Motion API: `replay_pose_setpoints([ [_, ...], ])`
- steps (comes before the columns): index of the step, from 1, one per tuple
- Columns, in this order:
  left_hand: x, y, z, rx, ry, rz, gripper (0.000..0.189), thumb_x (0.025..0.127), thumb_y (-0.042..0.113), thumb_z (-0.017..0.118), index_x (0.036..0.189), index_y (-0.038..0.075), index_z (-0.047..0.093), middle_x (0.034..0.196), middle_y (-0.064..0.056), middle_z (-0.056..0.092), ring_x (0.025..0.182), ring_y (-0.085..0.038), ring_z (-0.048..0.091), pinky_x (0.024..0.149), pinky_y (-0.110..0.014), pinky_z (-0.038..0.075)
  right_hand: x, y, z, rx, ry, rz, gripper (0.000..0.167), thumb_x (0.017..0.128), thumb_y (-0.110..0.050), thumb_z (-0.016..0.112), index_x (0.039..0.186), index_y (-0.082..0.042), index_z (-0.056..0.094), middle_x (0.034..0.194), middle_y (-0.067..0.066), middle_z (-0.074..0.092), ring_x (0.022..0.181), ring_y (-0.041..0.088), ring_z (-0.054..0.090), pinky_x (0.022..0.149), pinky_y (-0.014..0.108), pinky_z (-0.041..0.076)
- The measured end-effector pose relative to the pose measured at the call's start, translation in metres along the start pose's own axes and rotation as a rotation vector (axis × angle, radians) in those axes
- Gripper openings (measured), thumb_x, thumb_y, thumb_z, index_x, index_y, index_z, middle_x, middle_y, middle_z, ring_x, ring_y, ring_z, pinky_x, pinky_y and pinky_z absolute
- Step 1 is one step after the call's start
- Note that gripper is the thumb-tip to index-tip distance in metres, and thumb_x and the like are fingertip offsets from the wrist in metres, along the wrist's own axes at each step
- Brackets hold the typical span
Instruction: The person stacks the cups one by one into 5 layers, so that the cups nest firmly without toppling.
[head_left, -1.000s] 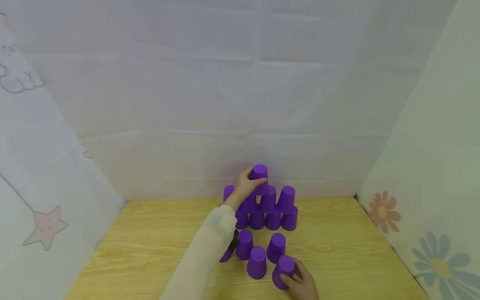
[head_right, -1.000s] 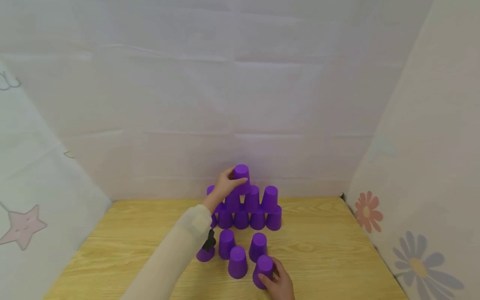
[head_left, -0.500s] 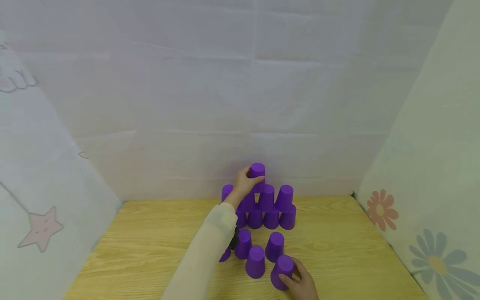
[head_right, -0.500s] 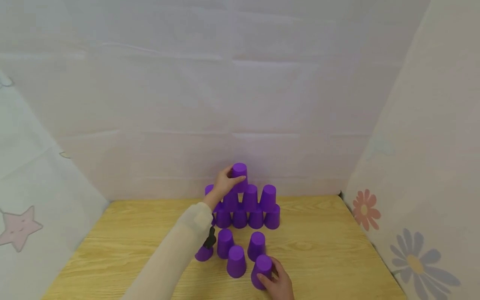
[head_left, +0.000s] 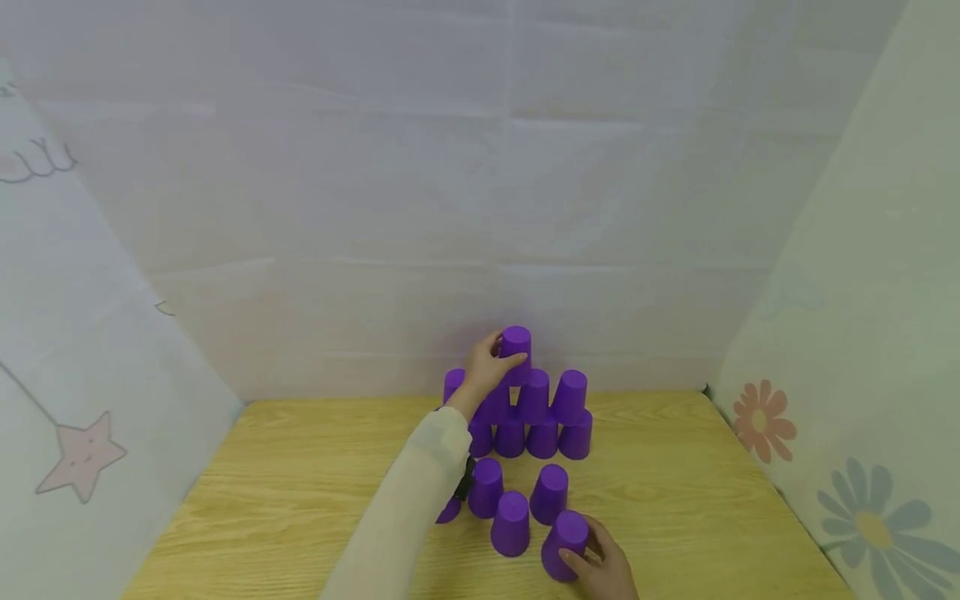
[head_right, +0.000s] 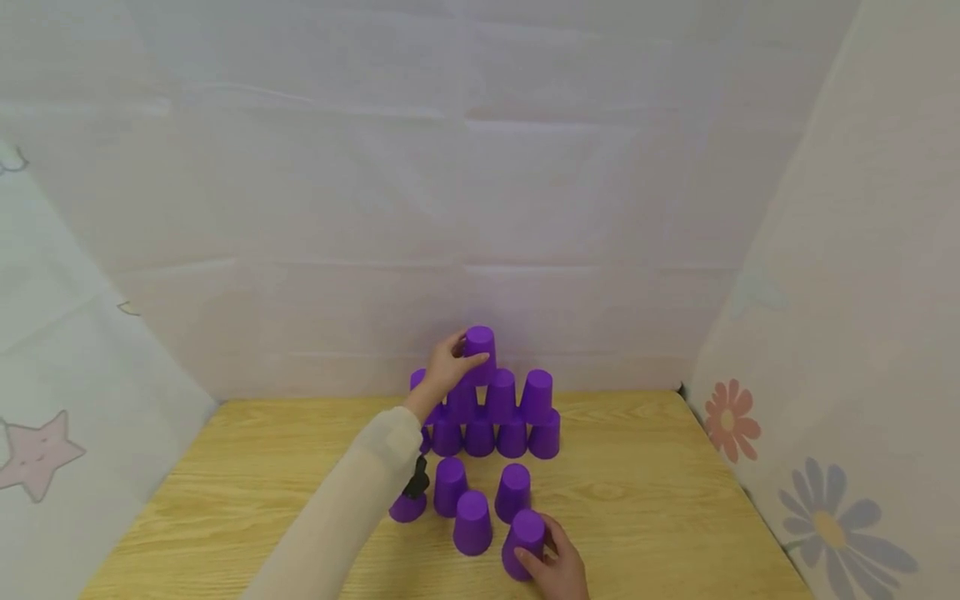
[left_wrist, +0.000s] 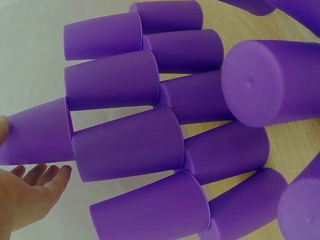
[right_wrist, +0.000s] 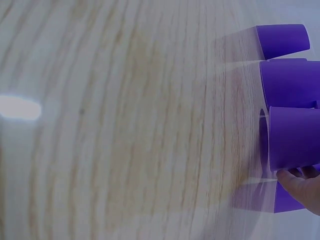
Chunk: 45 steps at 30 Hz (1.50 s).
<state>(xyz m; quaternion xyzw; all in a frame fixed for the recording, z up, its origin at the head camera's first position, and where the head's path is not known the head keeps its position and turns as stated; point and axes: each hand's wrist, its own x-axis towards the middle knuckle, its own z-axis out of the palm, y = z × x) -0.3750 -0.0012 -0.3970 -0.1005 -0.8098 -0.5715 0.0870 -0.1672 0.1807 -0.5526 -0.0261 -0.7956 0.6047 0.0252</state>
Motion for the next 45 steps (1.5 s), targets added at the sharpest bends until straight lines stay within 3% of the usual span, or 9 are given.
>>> replay_pose_setpoints([
  [12, -0.002, 0.004, -0.012, -0.054, -0.029, 0.018, 0.065, 0.074, 0.022, 0.069, 0.128, 0.002, 0.039, 0.123, -0.02, 0.044, 0.112, -0.032, 0.041, 0.091, -0.036, 0.036, 0.0, -0.003, -0.004, -0.027, 0.009, -0.028, 0.057, 0.072, -0.021, 0.07, 0.119, 0.001, 0.046, 0.11, 0.019, 0.053, 0.099, 0.034, 0.049, 0.077, 0.043, 0.045],
  [18, -0.009, 0.005, -0.022, -0.094, -0.038, 0.001, 0.067, 0.073, 0.022, 0.07, 0.129, 0.004, 0.038, 0.125, -0.017, 0.042, 0.114, -0.031, 0.039, 0.092, -0.037, 0.034, -0.002, -0.009, -0.006, -0.019, -0.003, -0.027, 0.058, 0.072, -0.019, 0.07, 0.12, 0.002, 0.044, 0.112, 0.021, 0.051, 0.101, 0.037, 0.047, 0.079, 0.046, 0.043],
  [29, -0.023, -0.006, -0.044, -0.143, -0.012, 0.023, 0.066, 0.072, 0.017, 0.071, 0.128, 0.005, 0.04, 0.126, -0.016, 0.042, 0.113, -0.03, 0.04, 0.09, -0.038, 0.036, 0.001, -0.021, -0.01, -0.002, -0.012, -0.057, 0.056, 0.073, -0.019, 0.069, 0.119, 0.0, 0.045, 0.112, 0.018, 0.052, 0.102, 0.035, 0.047, 0.081, 0.042, 0.043],
  [34, -0.035, -0.013, -0.054, -0.12, -0.03, 0.025, 0.066, 0.072, 0.019, 0.07, 0.129, 0.007, 0.04, 0.128, -0.013, 0.041, 0.114, -0.029, 0.039, 0.093, -0.039, 0.032, 0.002, -0.027, -0.012, 0.005, -0.012, -0.054, 0.056, 0.073, -0.019, 0.069, 0.12, 0.0, 0.045, 0.112, 0.017, 0.052, 0.102, 0.034, 0.047, 0.081, 0.04, 0.044],
  [38, -0.05, -0.017, -0.062, -0.123, -0.051, 0.054, 0.064, 0.074, 0.016, 0.069, 0.129, 0.003, 0.038, 0.128, -0.015, 0.04, 0.116, -0.029, 0.036, 0.095, -0.043, 0.029, 0.004, -0.029, -0.015, 0.006, -0.014, -0.091, 0.054, 0.074, -0.017, 0.069, 0.119, 0.0, 0.045, 0.112, 0.017, 0.052, 0.103, 0.035, 0.046, 0.081, 0.039, 0.044],
  [45, -0.084, -0.006, -0.075, -0.146, -0.039, 0.136, 0.059, 0.074, 0.004, 0.067, 0.124, -0.006, 0.039, 0.124, -0.025, 0.04, 0.114, -0.039, 0.035, 0.092, -0.053, 0.027, 0.011, -0.032, -0.019, 0.015, 0.003, -0.107, 0.052, 0.071, -0.017, 0.071, 0.117, -0.009, 0.049, 0.11, 0.008, 0.054, 0.102, 0.026, 0.048, 0.083, 0.035, 0.043],
])
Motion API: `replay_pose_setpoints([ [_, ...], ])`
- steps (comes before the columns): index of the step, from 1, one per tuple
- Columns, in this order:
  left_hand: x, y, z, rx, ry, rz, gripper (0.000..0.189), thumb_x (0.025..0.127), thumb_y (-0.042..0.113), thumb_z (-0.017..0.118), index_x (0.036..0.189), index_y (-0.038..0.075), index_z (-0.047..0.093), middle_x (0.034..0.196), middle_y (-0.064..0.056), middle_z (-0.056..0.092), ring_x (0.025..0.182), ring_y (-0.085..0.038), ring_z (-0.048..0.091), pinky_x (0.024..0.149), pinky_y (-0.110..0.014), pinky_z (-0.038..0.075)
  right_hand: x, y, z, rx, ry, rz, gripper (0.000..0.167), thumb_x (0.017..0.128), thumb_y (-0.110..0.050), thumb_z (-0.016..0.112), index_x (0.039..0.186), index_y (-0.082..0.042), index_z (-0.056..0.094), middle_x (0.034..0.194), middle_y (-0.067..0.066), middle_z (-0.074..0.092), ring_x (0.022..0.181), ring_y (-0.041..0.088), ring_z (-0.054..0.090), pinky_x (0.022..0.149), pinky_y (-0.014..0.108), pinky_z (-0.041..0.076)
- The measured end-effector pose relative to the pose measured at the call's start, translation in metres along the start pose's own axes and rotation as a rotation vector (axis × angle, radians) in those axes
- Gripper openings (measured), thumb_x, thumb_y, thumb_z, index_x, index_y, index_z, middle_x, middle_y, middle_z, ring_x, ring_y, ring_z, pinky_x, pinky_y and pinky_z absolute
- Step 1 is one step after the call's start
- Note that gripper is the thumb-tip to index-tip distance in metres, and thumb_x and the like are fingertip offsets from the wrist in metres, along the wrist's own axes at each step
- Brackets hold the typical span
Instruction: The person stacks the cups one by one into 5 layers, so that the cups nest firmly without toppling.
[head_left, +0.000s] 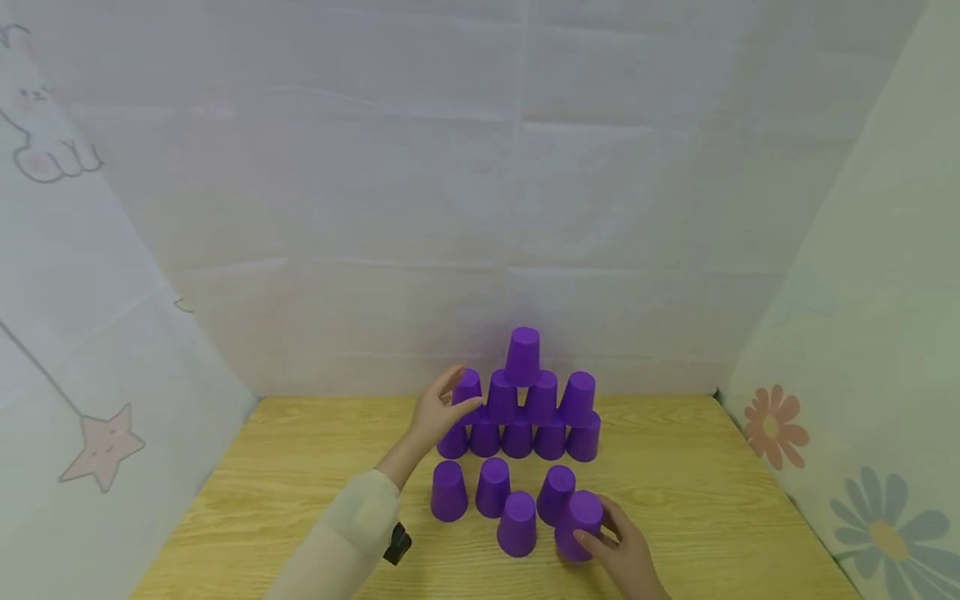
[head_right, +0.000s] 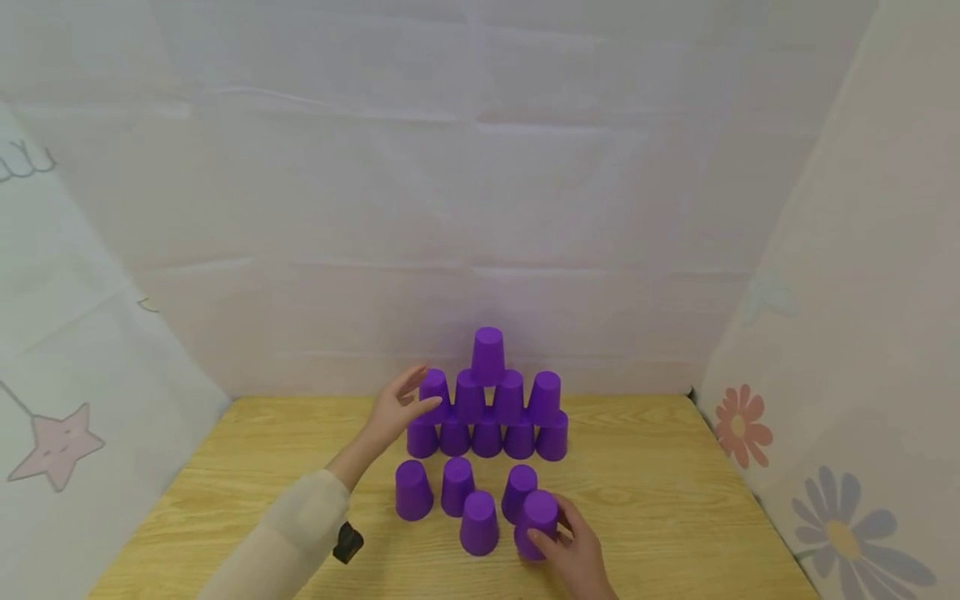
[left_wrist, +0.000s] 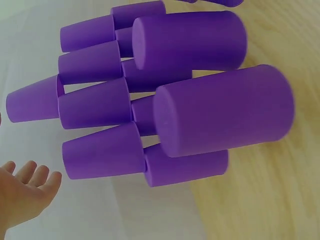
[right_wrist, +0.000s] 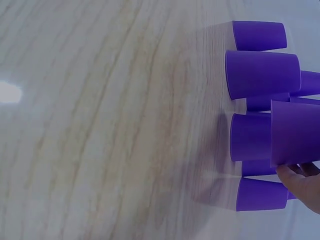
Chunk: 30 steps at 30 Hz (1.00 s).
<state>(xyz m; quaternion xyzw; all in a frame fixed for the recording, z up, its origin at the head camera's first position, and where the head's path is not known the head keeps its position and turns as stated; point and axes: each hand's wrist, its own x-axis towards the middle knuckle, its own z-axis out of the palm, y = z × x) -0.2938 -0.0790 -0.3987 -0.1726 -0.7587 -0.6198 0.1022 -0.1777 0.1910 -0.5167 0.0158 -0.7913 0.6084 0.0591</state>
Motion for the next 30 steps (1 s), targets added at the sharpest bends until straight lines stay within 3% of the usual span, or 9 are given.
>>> replay_pose_setpoints([
  [8, -0.022, -0.007, -0.008, 0.009, 0.051, -0.008, 0.057, 0.074, 0.006, 0.067, 0.124, -0.005, 0.04, 0.122, -0.024, 0.042, 0.112, -0.037, 0.038, 0.09, -0.05, 0.032, 0.01, -0.004, -0.004, 0.005, -0.021, -0.044, 0.052, 0.071, -0.016, 0.07, 0.118, -0.009, 0.048, 0.113, 0.009, 0.052, 0.103, 0.029, 0.047, 0.083, 0.037, 0.043],
  [13, -0.037, -0.016, -0.012, 0.011, 0.054, -0.05, 0.059, 0.075, 0.007, 0.066, 0.124, -0.008, 0.038, 0.122, -0.026, 0.041, 0.112, -0.039, 0.037, 0.09, -0.053, 0.03, 0.017, -0.008, -0.007, -0.01, -0.002, -0.087, 0.052, 0.07, -0.017, 0.072, 0.117, -0.01, 0.05, 0.111, 0.005, 0.053, 0.1, 0.022, 0.049, 0.082, 0.032, 0.044],
  [15, -0.042, -0.028, -0.013, 0.017, 0.059, -0.069, 0.06, 0.075, 0.012, 0.067, 0.125, -0.006, 0.038, 0.123, -0.024, 0.042, 0.113, -0.037, 0.038, 0.09, -0.052, 0.03, 0.021, -0.01, -0.008, -0.025, 0.01, -0.108, 0.052, 0.07, -0.017, 0.072, 0.116, -0.011, 0.05, 0.11, 0.004, 0.054, 0.098, 0.019, 0.05, 0.081, 0.031, 0.044],
  [20, -0.057, -0.04, -0.013, 0.028, 0.069, -0.09, 0.061, 0.075, 0.015, 0.068, 0.124, -0.006, 0.038, 0.123, -0.022, 0.043, 0.112, -0.036, 0.039, 0.089, -0.053, 0.031, 0.028, -0.017, -0.011, -0.041, 0.001, -0.163, 0.053, 0.071, -0.015, 0.071, 0.118, -0.009, 0.049, 0.11, 0.006, 0.054, 0.097, 0.021, 0.051, 0.08, 0.031, 0.045],
  [22, -0.064, -0.035, -0.012, 0.027, 0.07, -0.106, 0.059, 0.075, 0.011, 0.067, 0.124, -0.006, 0.039, 0.123, -0.023, 0.042, 0.112, -0.038, 0.038, 0.089, -0.054, 0.03, 0.029, -0.019, -0.012, -0.042, -0.003, -0.178, 0.053, 0.071, -0.014, 0.071, 0.118, -0.007, 0.049, 0.11, 0.008, 0.054, 0.098, 0.023, 0.05, 0.081, 0.031, 0.044],
  [30, -0.081, -0.044, -0.008, 0.063, 0.086, -0.152, 0.056, 0.074, 0.01, 0.067, 0.122, -0.005, 0.042, 0.121, -0.024, 0.044, 0.11, -0.04, 0.039, 0.087, -0.055, 0.031, 0.036, -0.03, -0.017, -0.043, -0.021, -0.214, 0.052, 0.072, -0.011, 0.07, 0.119, -0.004, 0.047, 0.11, 0.01, 0.053, 0.098, 0.025, 0.049, 0.082, 0.033, 0.044],
])
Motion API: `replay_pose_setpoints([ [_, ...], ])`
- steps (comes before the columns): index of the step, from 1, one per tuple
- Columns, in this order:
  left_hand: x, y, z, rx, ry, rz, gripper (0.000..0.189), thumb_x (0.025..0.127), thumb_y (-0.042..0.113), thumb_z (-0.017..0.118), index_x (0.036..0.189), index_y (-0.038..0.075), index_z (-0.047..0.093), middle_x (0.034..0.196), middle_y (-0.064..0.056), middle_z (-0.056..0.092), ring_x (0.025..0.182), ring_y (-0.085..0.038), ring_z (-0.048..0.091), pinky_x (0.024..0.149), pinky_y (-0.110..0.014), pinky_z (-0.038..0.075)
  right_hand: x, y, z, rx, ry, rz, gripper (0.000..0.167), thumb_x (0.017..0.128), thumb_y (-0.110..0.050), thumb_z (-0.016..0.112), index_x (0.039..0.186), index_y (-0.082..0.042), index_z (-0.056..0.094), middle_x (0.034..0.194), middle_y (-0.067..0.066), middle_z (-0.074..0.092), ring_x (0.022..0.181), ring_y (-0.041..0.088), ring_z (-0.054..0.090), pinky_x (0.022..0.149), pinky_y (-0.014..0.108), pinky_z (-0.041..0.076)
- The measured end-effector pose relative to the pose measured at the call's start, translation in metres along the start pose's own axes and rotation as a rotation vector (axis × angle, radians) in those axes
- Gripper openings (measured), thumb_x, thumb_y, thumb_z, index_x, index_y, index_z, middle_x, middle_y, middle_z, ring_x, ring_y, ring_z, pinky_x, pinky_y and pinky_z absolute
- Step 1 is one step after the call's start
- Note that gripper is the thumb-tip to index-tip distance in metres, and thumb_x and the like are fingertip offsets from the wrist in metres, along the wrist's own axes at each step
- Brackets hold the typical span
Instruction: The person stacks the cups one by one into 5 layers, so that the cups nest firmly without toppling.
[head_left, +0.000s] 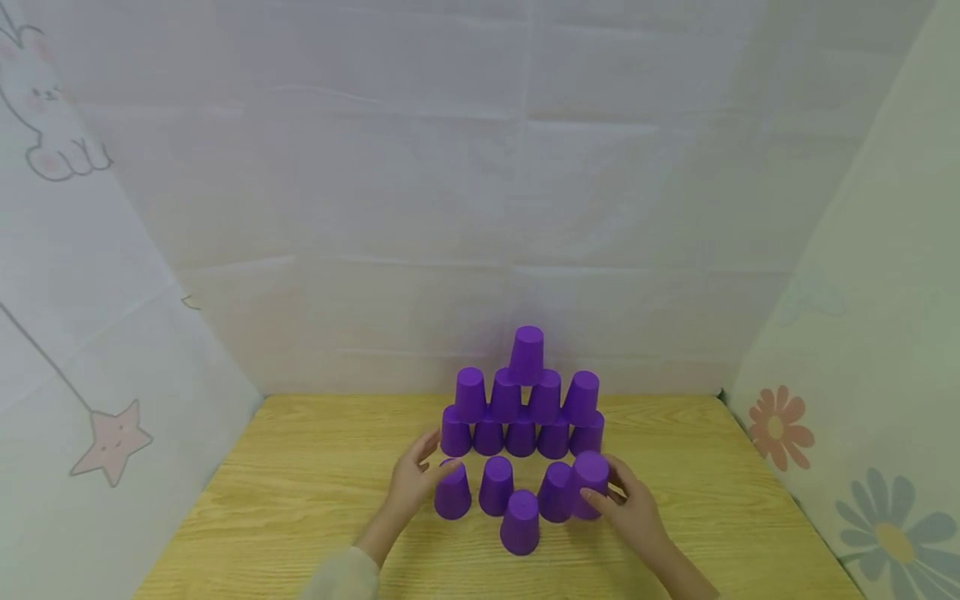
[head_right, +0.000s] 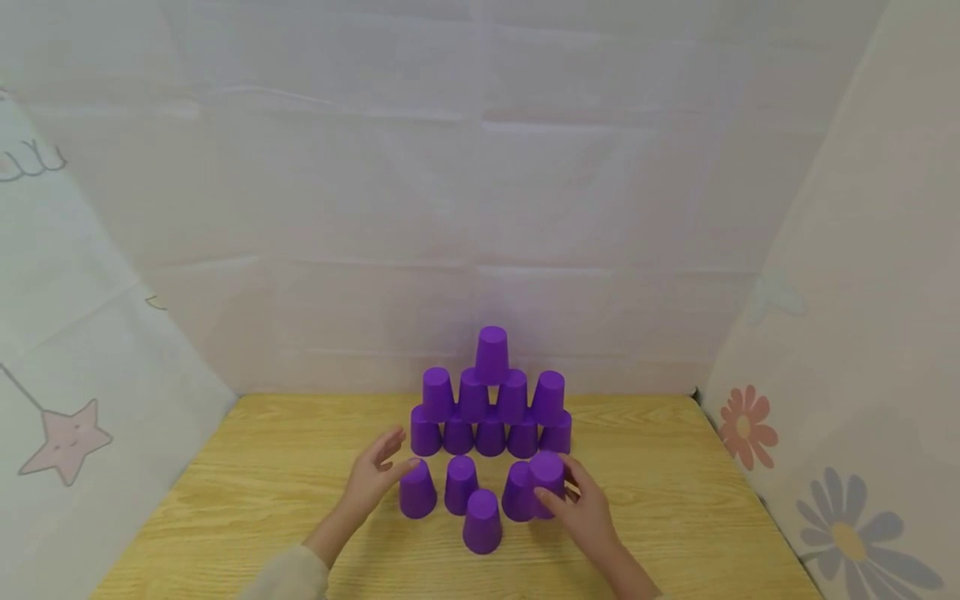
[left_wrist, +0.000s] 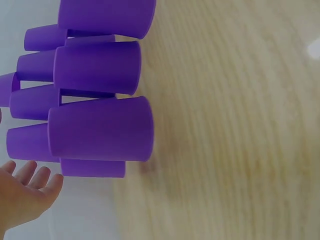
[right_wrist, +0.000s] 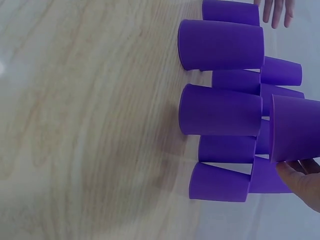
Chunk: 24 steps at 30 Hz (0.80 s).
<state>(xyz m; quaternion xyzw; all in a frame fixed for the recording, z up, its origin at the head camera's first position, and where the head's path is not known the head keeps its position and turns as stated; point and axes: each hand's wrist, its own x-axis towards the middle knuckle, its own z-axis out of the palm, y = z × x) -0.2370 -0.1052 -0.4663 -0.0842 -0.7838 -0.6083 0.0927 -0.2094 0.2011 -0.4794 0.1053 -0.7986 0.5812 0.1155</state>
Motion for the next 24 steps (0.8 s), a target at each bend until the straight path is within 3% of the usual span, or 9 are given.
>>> replay_pose_setpoints([
  [8, -0.011, -0.017, 0.008, -0.018, -0.028, -0.031, 0.063, 0.072, 0.011, 0.069, 0.124, -0.006, 0.039, 0.12, -0.025, 0.043, 0.109, -0.042, 0.039, 0.085, -0.057, 0.032, 0.019, -0.01, -0.011, 0.038, -0.051, -0.043, 0.049, 0.075, -0.014, 0.067, 0.12, -0.005, 0.046, 0.111, 0.011, 0.052, 0.1, 0.027, 0.048, 0.083, 0.035, 0.042],
  [16, -0.008, -0.054, 0.016, -0.055, -0.02, -0.041, 0.067, 0.069, 0.009, 0.072, 0.125, -0.008, 0.037, 0.118, -0.026, 0.044, 0.106, -0.039, 0.043, 0.084, -0.054, 0.035, 0.043, -0.017, -0.018, 0.023, -0.064, -0.008, 0.05, 0.078, -0.021, 0.065, 0.122, -0.007, 0.045, 0.112, 0.01, 0.051, 0.101, 0.025, 0.047, 0.084, 0.035, 0.042],
  [24, -0.007, -0.068, 0.02, -0.083, -0.014, -0.026, 0.064, 0.069, 0.001, 0.07, 0.122, -0.012, 0.037, 0.109, -0.029, 0.048, 0.098, -0.042, 0.046, 0.08, -0.053, 0.039, 0.062, -0.022, -0.02, 0.012, -0.054, -0.003, 0.053, 0.078, -0.023, 0.065, 0.123, -0.006, 0.044, 0.112, 0.012, 0.051, 0.102, 0.025, 0.046, 0.084, 0.033, 0.042],
])
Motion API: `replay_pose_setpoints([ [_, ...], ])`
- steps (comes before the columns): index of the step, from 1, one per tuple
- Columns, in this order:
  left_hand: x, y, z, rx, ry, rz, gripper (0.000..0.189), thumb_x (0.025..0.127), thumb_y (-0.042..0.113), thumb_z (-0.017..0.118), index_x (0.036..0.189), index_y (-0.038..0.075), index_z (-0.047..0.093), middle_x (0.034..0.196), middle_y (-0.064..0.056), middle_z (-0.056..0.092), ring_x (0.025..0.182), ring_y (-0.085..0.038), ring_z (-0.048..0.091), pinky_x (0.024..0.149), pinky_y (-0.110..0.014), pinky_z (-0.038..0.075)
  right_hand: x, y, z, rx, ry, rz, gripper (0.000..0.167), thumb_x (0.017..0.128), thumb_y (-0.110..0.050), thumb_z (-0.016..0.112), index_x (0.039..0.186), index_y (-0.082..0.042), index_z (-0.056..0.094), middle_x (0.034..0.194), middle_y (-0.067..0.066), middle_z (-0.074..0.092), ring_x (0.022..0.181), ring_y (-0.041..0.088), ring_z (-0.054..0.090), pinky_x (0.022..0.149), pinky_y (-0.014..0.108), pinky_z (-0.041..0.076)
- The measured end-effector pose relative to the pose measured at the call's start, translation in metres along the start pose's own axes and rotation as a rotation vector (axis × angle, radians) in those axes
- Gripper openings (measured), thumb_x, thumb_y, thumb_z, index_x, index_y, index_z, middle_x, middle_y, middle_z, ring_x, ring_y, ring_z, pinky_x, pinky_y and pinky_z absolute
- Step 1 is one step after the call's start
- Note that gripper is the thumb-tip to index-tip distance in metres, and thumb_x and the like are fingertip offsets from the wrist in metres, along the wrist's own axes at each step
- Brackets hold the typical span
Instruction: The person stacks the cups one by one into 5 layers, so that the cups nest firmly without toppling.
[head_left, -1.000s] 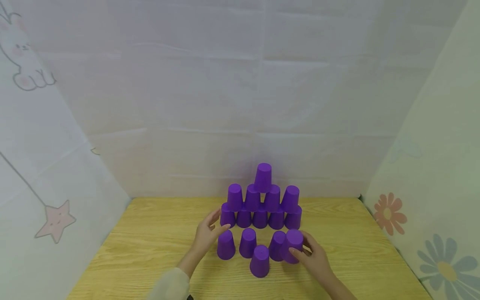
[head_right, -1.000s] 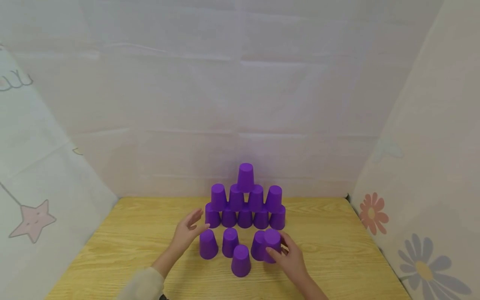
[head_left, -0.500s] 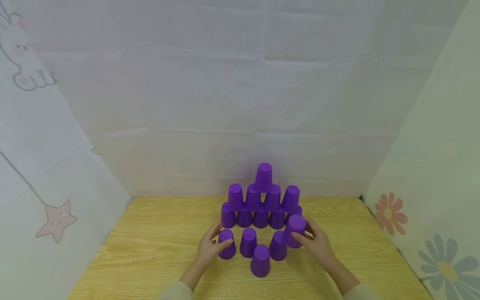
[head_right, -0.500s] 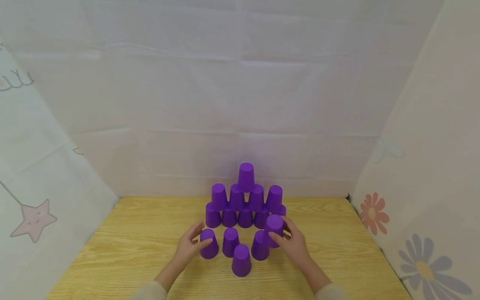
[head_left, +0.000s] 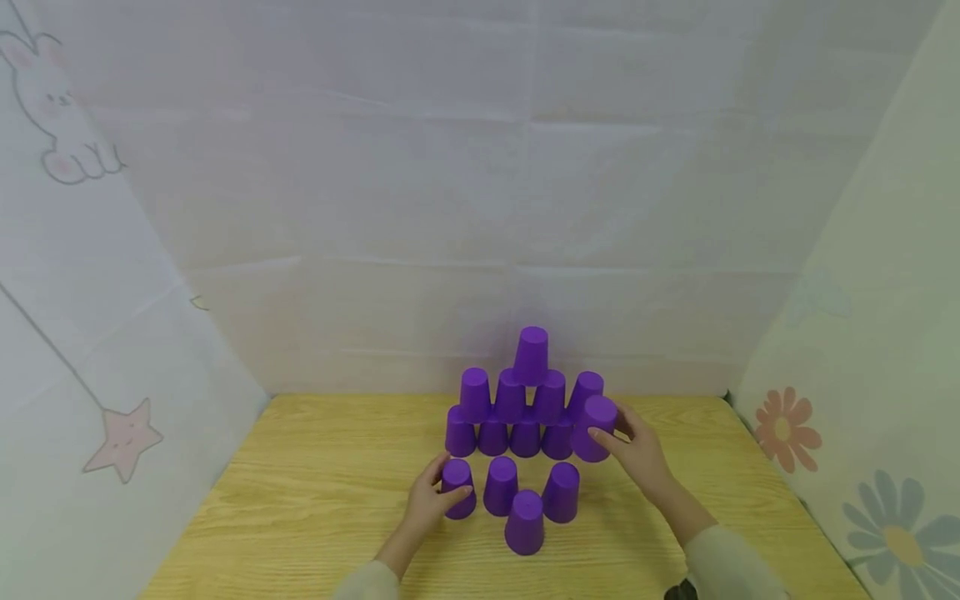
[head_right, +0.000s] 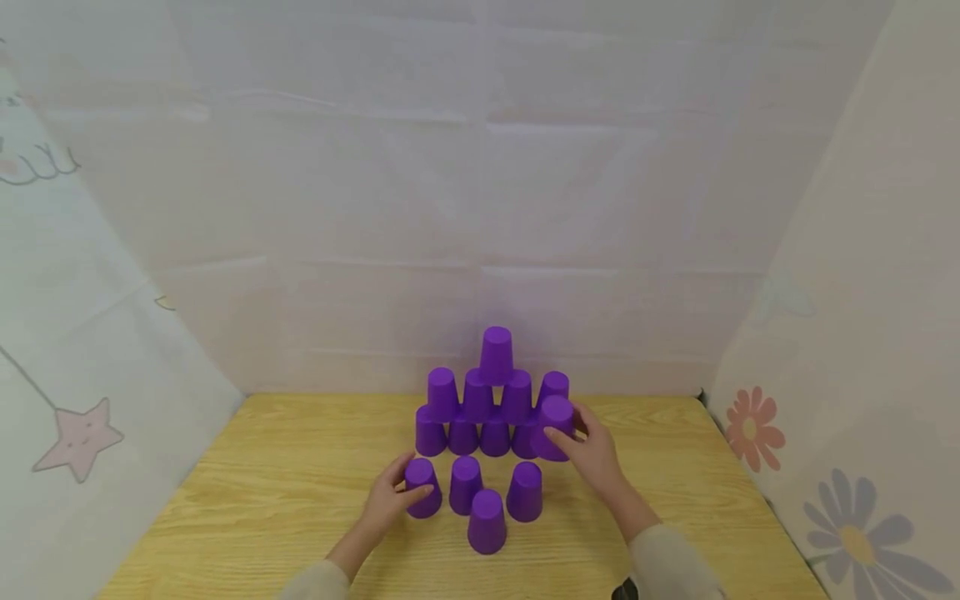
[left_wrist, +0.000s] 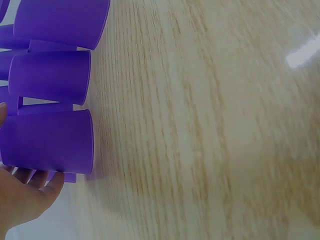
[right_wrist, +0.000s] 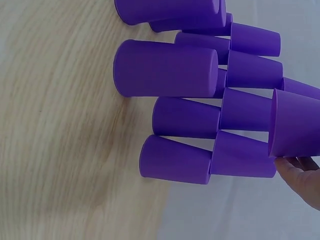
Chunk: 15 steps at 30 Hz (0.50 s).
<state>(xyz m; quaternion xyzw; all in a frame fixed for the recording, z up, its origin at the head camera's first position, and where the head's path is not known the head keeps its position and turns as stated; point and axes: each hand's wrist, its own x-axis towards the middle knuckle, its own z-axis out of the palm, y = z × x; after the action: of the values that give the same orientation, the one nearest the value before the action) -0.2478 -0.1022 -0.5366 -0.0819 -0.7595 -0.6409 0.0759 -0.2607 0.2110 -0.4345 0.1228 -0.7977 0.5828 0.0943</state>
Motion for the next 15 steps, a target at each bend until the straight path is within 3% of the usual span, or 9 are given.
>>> replay_pose_setpoints([
  [5, -0.001, -0.002, 0.001, 0.063, 0.013, -0.006, 0.059, 0.07, 0.006, 0.07, 0.119, -0.01, 0.042, 0.107, -0.025, 0.051, 0.098, -0.039, 0.047, 0.081, -0.049, 0.04, 0.009, -0.002, 0.0, -0.037, 0.01, 0.006, 0.055, 0.077, -0.024, 0.065, 0.124, -0.006, 0.043, 0.113, 0.012, 0.051, 0.102, 0.026, 0.046, 0.085, 0.038, 0.041],
  [15, 0.0, -0.01, 0.002, 0.051, 0.01, -0.044, 0.054, 0.068, 0.005, 0.071, 0.115, -0.006, 0.047, 0.107, -0.023, 0.052, 0.099, -0.038, 0.047, 0.083, -0.05, 0.039, 0.025, -0.008, -0.001, -0.056, 0.012, -0.006, 0.055, 0.076, -0.029, 0.066, 0.122, -0.007, 0.044, 0.112, 0.013, 0.051, 0.101, 0.026, 0.046, 0.085, 0.04, 0.04],
])
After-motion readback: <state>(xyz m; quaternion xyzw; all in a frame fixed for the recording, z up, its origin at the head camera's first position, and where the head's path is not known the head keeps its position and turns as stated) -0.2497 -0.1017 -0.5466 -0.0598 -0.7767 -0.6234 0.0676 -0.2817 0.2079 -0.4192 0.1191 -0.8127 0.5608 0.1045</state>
